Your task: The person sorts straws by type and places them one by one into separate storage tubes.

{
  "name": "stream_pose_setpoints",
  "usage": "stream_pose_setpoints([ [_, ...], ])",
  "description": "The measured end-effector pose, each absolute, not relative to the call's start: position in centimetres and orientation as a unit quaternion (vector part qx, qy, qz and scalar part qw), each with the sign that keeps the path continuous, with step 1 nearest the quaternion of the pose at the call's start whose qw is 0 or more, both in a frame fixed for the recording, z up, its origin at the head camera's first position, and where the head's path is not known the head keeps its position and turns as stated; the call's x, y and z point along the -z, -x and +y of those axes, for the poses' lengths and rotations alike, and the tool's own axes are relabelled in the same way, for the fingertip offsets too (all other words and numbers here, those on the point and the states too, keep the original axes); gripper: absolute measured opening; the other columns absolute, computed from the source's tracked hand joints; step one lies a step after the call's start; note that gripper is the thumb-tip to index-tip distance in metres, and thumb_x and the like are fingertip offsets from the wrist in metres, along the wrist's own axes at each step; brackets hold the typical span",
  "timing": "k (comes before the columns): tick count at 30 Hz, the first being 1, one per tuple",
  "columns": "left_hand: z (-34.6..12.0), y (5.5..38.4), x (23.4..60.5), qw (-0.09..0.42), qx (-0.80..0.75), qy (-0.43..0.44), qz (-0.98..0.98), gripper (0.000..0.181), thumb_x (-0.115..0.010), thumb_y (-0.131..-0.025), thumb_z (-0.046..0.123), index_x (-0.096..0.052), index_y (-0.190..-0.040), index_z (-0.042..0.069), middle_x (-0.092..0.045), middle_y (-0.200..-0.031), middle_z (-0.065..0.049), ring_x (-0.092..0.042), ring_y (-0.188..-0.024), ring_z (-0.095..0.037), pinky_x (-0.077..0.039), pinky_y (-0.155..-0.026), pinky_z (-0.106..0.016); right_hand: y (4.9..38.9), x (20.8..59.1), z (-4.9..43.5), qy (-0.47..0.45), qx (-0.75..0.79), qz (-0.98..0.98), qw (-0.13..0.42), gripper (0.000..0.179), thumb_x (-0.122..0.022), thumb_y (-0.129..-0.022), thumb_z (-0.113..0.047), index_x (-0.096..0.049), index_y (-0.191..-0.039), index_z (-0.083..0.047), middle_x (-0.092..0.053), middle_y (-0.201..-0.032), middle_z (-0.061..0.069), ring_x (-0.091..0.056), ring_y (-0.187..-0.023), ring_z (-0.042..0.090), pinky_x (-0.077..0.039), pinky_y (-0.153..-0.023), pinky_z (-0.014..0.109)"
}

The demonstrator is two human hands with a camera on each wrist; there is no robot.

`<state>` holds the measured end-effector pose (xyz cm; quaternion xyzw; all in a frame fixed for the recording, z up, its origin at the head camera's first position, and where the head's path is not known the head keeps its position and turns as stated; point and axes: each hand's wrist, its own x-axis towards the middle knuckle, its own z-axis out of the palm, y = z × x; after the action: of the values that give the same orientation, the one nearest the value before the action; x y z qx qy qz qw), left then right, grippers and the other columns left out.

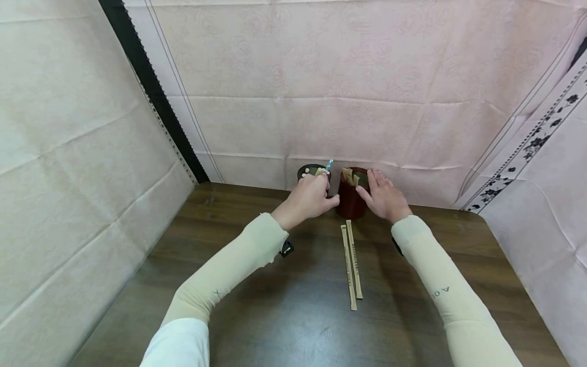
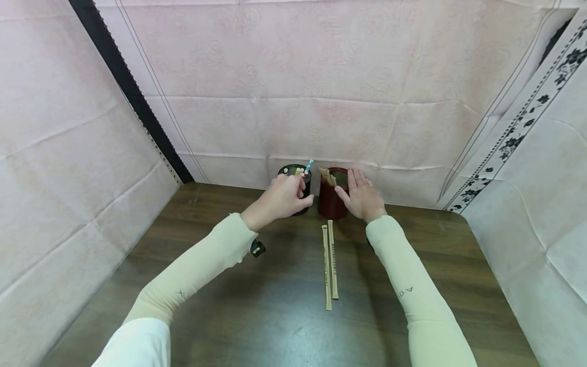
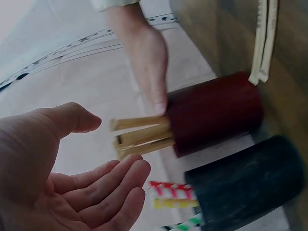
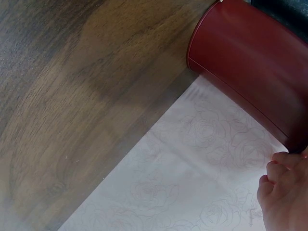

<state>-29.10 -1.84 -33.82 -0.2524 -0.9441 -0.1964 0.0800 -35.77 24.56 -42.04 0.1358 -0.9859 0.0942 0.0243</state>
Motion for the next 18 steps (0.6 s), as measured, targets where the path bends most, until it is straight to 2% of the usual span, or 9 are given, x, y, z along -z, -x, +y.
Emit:
stream_pose_setpoints([
  [4, -1.7, 29.0, 35.9, 0.060, 0.212, 0.251, -0.943, 0.038, -0.071, -0.099, 0.034, -0.053, -0.073, 0.013, -0.045, -0.059, 0.006, -0.043, -0.051, -0.010, -0.037, -0.051, -0.025, 35.6, 42.1, 24.6, -0.133, -0.093, -0.986, 0.022, 0.091, -0.019, -0.110, -0.065, -0.007, -0.167, 0.005, -0.007, -0.176, 0.028, -0.011, -0.164, 0.045, -0.017, -0.133, 0.059],
  [7, -1.5, 28.8, 37.3, 0.040, 0.224, 0.248, -0.942, 0.042, -0.071, -0.099, 0.034, -0.048, -0.070, 0.014, -0.038, -0.055, 0.007, -0.035, -0.048, -0.008, -0.031, -0.048, -0.024, 35.6, 42.1, 24.6, -0.133, -0.091, -0.987, 0.021, 0.092, -0.018, -0.110, -0.067, -0.006, -0.168, 0.004, -0.007, -0.176, 0.028, -0.011, -0.164, 0.045, -0.018, -0.132, 0.060],
  [15, -0.4, 28.4, 41.5, -0.015, 0.232, 0.232, -0.945, 0.039, -0.073, -0.098, 0.036, -0.053, -0.074, 0.013, -0.043, -0.061, 0.006, -0.041, -0.054, -0.010, -0.036, -0.051, -0.024, 35.7, 42.1, 24.6, -0.130, -0.087, -0.988, 0.016, 0.094, -0.015, -0.109, -0.069, -0.005, -0.168, 0.003, -0.006, -0.176, 0.027, -0.010, -0.164, 0.045, -0.018, -0.132, 0.060],
  [18, 0.1, 28.3, 42.9, -0.032, 0.239, 0.228, -0.943, 0.047, -0.073, -0.098, 0.035, -0.046, -0.066, 0.014, -0.035, -0.057, 0.007, -0.033, -0.052, -0.010, -0.031, -0.048, -0.025, 35.7, 42.0, 24.6, -0.130, -0.088, -0.987, 0.014, 0.093, -0.016, -0.109, -0.068, -0.005, -0.168, 0.003, -0.005, -0.176, 0.027, -0.009, -0.164, 0.044, -0.016, -0.133, 0.059],
])
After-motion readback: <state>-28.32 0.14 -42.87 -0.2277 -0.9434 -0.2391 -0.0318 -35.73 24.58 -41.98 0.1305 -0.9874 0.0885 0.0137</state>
